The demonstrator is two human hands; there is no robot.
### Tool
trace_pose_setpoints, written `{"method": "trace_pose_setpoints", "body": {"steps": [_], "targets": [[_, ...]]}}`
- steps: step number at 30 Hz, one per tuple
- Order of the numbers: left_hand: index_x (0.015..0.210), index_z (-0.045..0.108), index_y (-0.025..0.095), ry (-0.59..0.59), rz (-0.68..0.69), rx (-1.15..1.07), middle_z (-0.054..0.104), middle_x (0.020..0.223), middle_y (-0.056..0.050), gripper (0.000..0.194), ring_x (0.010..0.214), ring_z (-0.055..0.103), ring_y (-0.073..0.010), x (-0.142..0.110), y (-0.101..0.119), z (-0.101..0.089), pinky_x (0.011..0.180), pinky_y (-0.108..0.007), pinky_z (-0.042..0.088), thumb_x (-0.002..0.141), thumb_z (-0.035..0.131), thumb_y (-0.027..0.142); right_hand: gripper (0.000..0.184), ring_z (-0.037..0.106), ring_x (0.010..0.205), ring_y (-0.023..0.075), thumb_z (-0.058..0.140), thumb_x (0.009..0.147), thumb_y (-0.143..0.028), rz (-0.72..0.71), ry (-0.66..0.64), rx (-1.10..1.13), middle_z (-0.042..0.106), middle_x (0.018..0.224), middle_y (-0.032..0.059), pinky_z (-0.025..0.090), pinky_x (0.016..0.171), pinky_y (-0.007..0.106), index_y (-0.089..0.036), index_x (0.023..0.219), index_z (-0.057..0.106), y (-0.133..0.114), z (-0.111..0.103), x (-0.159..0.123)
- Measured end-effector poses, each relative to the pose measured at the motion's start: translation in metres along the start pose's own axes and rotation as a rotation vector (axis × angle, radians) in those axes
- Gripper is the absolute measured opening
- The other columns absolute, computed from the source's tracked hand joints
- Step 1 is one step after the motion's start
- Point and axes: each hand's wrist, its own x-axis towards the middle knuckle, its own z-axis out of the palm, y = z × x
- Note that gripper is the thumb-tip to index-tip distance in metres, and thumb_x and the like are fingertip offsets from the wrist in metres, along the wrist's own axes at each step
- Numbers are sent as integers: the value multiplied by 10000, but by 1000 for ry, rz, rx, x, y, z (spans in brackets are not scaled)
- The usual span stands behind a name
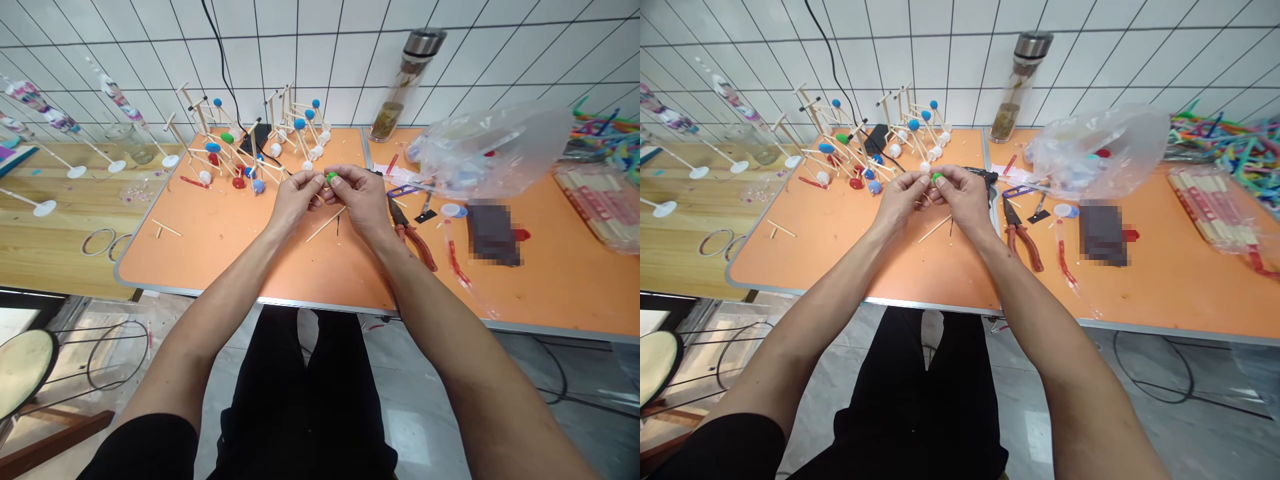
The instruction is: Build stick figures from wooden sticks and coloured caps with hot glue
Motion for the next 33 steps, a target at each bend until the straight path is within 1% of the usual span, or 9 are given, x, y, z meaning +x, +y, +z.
{"method": "trace_pose_setpoints", "body": {"steps": [4, 6, 11, 16, 21, 25, 28, 31, 33], "targets": [[976, 828, 235, 20, -2, 23, 817, 807, 30, 159, 594, 660, -69, 2, 0, -2, 620, -182, 506, 1049, 929, 334, 682, 836, 841, 167, 1070, 768, -800, 66, -9, 96, 857, 964, -3, 774, 824, 328, -293, 1172, 859, 3, -1, 1], [994, 831, 235, 27, 7, 26, 833, 836, 30, 117, 595, 658, -66, 3, 1, -2, 624, -185, 514, 1070, 891, 301, 701, 848, 868, 168, 1087, 757, -786, 93, -16, 147, 866, 978, 0, 786, 868, 336, -292, 1199, 860, 5, 0, 2], [971, 819, 219, 39, 15, 18, 796, 805, 42, 119, 576, 641, -58, 3, 2, -1, 610, -186, 501, 1082, 861, 232, 697, 875, 906, 179, 1125, 708, -779, 120, 1, 202, 906, 1054, 25, 792, 921, 342, -281, 1129, 878, 6, 0, 1], [1018, 807, 210, 48, 2, 50, 805, 833, 43, 94, 573, 642, -50, 2, 3, 0, 609, -174, 507, 1111, 806, 199, 679, 883, 895, 199, 1156, 684, -736, 115, 22, 184, 907, 1014, 33, 791, 936, 366, -271, 1101, 891, 5, -2, 0], [1057, 808, 217, 65, -21, 53, 812, 856, 39, 49, 585, 656, -49, 2, 4, -2, 621, -172, 512, 1102, 827, 221, 672, 905, 983, 240, 1108, 764, -745, 6, 27, 85, 907, 1071, 36, 790, 988, 435, -282, 1191, 872, 9, -2, 0], [992, 774, 208, 59, -63, 4, 772, 799, 46, 129, 567, 649, -47, 1, 4, -1, 605, -174, 503, 1107, 827, 234, 585, 904, 1127, 280, 1046, 873, -686, -136, 107, -91, 915, 1201, 57, 772, 1057, 482, -291, 1266, 866, 11, 0, -1], [937, 750, 200, 14, -131, -37, 763, 783, 36, 250, 555, 645, -47, 0, 4, 0, 584, -177, 506, 1085, 894, 343, 512, 898, 1160, 294, 996, 937, -659, -248, 150, -230, 918, 1220, 56, 761, 1072, 503, -303, 1288, 881, 12, 3, -4], [977, 781, 208, -35, -218, -82, 775, 801, 27, 331, 567, 670, -54, 0, 3, 1, 599, -186, 541, 1041, 954, 483, 434, 898, 1134, 296, 913, 1023, -657, -312, 154, -360, 918, 1229, 50, 756, 1062, 517, -317, 1292, 893, 11, 4, -7], [1019, 811, 214, -60, -257, -110, 795, 826, 19, 356, 585, 695, -61, 2, 1, -1, 629, -194, 568, 1023, 965, 535, 394, 898, 1119, 298, 860, 1072, -644, -341, 159, -436, 917, 1231, 53, 752, 1057, 519, -318, 1288, 898, 10, 5, -9]]}}
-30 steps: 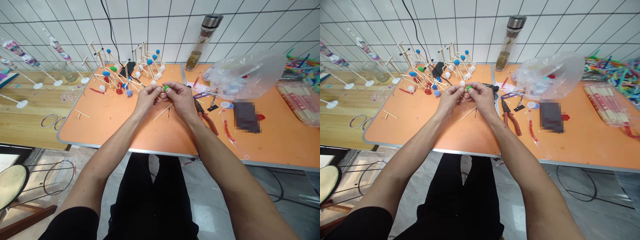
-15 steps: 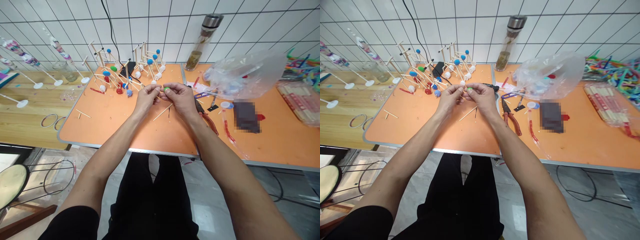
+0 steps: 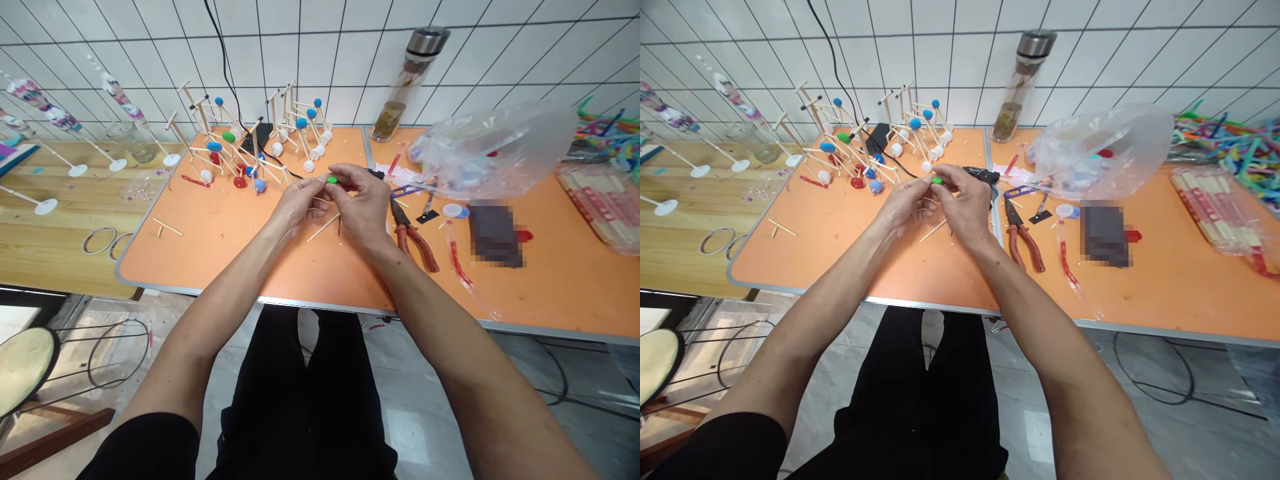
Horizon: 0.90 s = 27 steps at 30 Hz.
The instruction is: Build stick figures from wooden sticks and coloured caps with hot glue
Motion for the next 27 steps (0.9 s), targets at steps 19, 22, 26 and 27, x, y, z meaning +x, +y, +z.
{"method": "trace_pose_setpoints", "body": {"steps": [19, 22, 26, 27], "targets": [[1013, 821, 205, -7, -61, -58, 834, 825, -18, 450, 650, 747, -94, 4, 1, -2, 673, -181, 612, 1037, 920, 644, 327, 854, 1085, 303, 717, 1167, -552, -77, -97, -225, 919, 1196, 82, 697, 1045, 511, -287, 1233, 899, -7, -5, 2], [1046, 841, 203, -24, -50, -54, 857, 872, -35, 482, 734, 793, -115, 5, -1, -2, 747, -198, 648, 1019, 928, 676, 296, 842, 1087, 306, 731, 1149, -535, -88, -81, -281, 914, 1187, 87, 685, 1067, 515, -286, 1203, 881, -5, -5, 2], [1061, 851, 198, -39, -44, -92, 895, 967, -50, 369, 832, 829, -124, 5, -1, -2, 837, -209, 665, 1058, 925, 560, 385, 832, 1069, 299, 737, 1135, -612, -82, -93, -239, 903, 1245, 90, 694, 1023, 493, -281, 1287, 860, -3, -3, 3], [1054, 851, 197, -43, -41, -104, 899, 978, -51, 333, 841, 831, -122, 5, -1, -2, 849, -209, 663, 1076, 913, 523, 405, 830, 1072, 298, 736, 1135, -626, -81, -100, -221, 901, 1257, 90, 696, 1016, 488, -283, 1313, 858, -4, -3, 3]]}}
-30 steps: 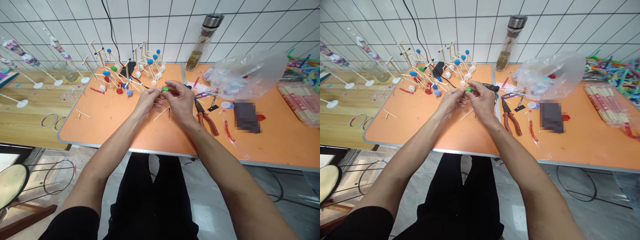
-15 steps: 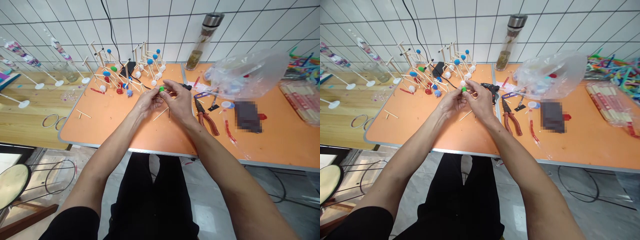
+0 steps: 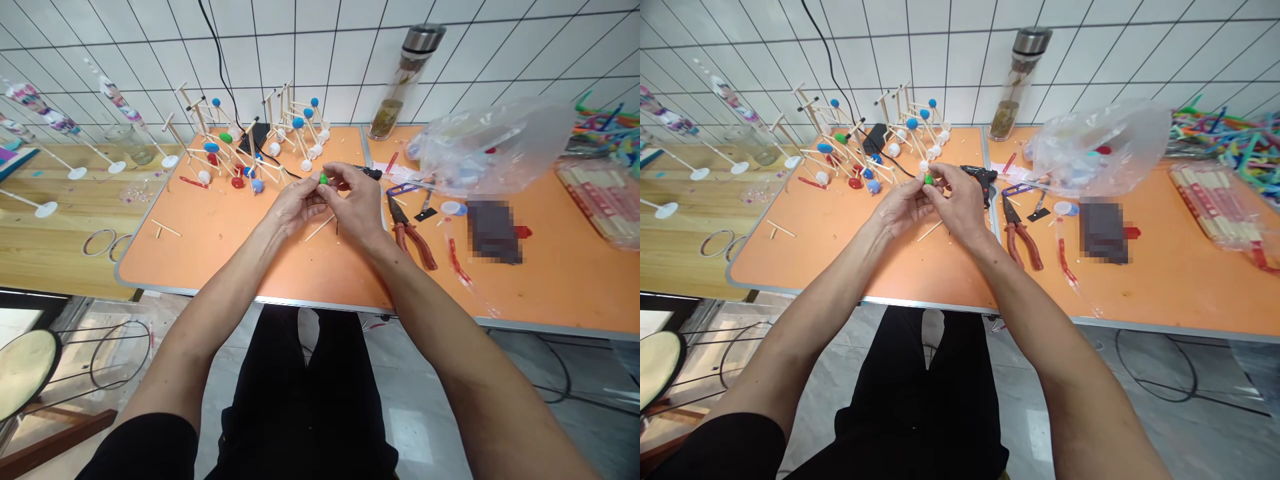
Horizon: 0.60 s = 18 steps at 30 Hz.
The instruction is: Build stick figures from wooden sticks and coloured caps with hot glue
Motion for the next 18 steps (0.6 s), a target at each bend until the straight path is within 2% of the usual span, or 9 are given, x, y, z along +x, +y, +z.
{"method": "trace_pose_setpoints", "body": {"steps": [3, 7, 11, 14, 18], "targets": [[1018, 845, 192, -2, 5, -15, 901, 976, -52, 305, 860, 837, -124, 1, -1, 0, 870, -211, 657, 1090, 903, 482, 373, 824, 1084, 303, 734, 1143, -601, -2, -16, 12, 898, 1219, 91, 686, 1029, 485, -285, 1286, 870, -3, -1, 0], [1026, 847, 183, -2, -10, 2, 915, 1012, -79, 377, 949, 874, -163, 0, -2, 0, 938, -248, 668, 1053, 936, 548, 235, 805, 1071, 316, 744, 1129, -475, -4, -24, -68, 884, 1135, 94, 663, 1031, 490, -280, 1172, 867, -6, -3, 0], [1040, 847, 178, 6, -3, 16, 927, 1028, -96, 334, 1022, 895, -181, -2, -1, 1, 1009, -269, 669, 1082, 905, 504, 181, 796, 1106, 323, 749, 1084, -372, -28, -43, -110, 889, 1193, 102, 653, 1033, 481, -276, 1198, 853, -6, -3, 0], [1024, 846, 176, 13, -7, 34, 926, 1003, -94, 313, 997, 894, -180, -3, -1, 2, 1016, -278, 669, 1102, 873, 478, 179, 791, 1097, 317, 738, 1062, -321, -36, -56, -116, 889, 1185, 98, 645, 1029, 470, -275, 1194, 850, -6, -3, 0], [1056, 855, 184, 3, -25, 44, 921, 993, -90, 402, 931, 881, -186, -2, -4, 3, 968, -291, 681, 1032, 936, 578, 150, 793, 1057, 319, 711, 1041, -266, -30, -38, -150, 869, 1106, 94, 625, 996, 468, -262, 1117, 841, -3, -3, -2]]}}
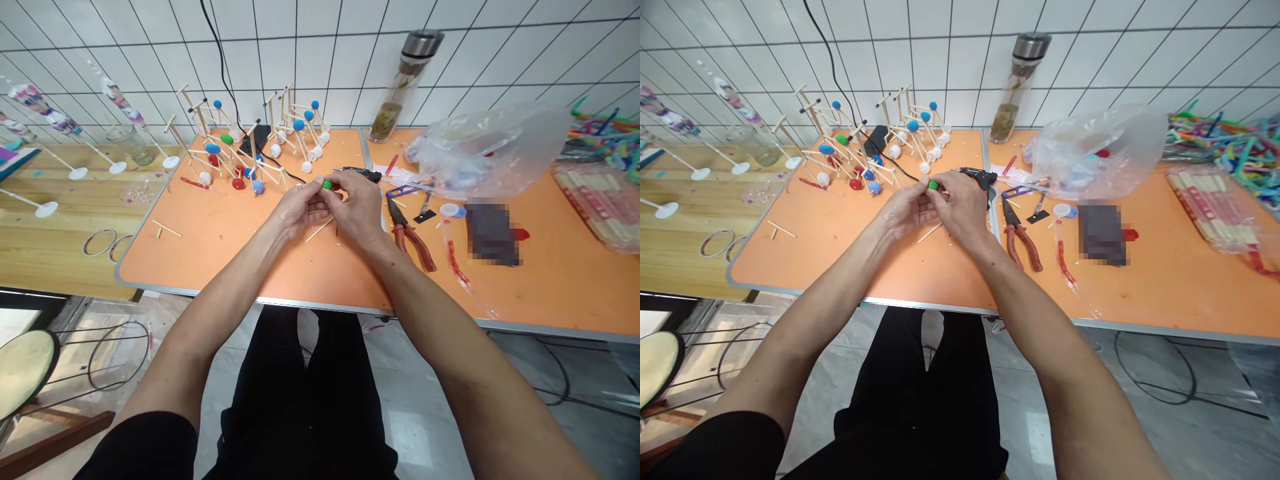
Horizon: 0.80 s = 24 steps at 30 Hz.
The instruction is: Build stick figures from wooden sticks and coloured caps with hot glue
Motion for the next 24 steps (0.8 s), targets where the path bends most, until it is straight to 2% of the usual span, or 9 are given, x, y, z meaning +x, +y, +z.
{"method": "trace_pose_setpoints", "body": {"steps": [3, 8, 14, 20, 24], "targets": [[1054, 848, 186, -14, 6, -7, 919, 986, -84, 383, 903, 871, -173, 0, -1, 0, 941, -272, 676, 1020, 953, 553, 159, 797, 1079, 332, 696, 1033, -243, -1, 11, -33, 870, 1116, 103, 623, 1009, 480, -261, 1111, 834, 3, 2, -1], [1041, 830, 189, 21, 19, -22, 918, 981, -65, 260, 903, 869, -152, 2, 0, -3, 960, -262, 666, 1062, 911, 435, 258, 799, 1149, 335, 732, 1077, -348, -17, -5, -2, 887, 1257, 112, 646, 1049, 483, -274, 1298, 843, 3, 6, -1], [1009, 827, 198, 16, 15, -14, 916, 972, -65, 335, 865, 859, -156, 3, -1, -3, 907, -260, 673, 1032, 938, 514, 186, 792, 1040, 311, 697, 1081, -314, -17, -5, -2, 871, 1114, 99, 636, 988, 457, -263, 1169, 854, 3, 1, -1], [986, 822, 199, 35, 53, -21, 921, 979, -70, 220, 950, 883, -172, 5, -2, -7, 965, -275, 674, 1036, 909, 395, 227, 790, 1124, 331, 712, 1041, -289, -5, -12, -3, 882, 1209, 103, 635, 1042, 483, -284, 1236, 827, 0, 3, -1], [974, 821, 200, 17, 50, -3, 918, 965, -67, 274, 899, 866, -164, 6, -3, -6, 882, -247, 661, 1022, 934, 445, 184, 791, 1089, 330, 686, 1043, -255, -20, -16, -9, 867, 1142, 101, 621, 1019, 476, -274, 1171, 817, -1, 3, -1]]}}
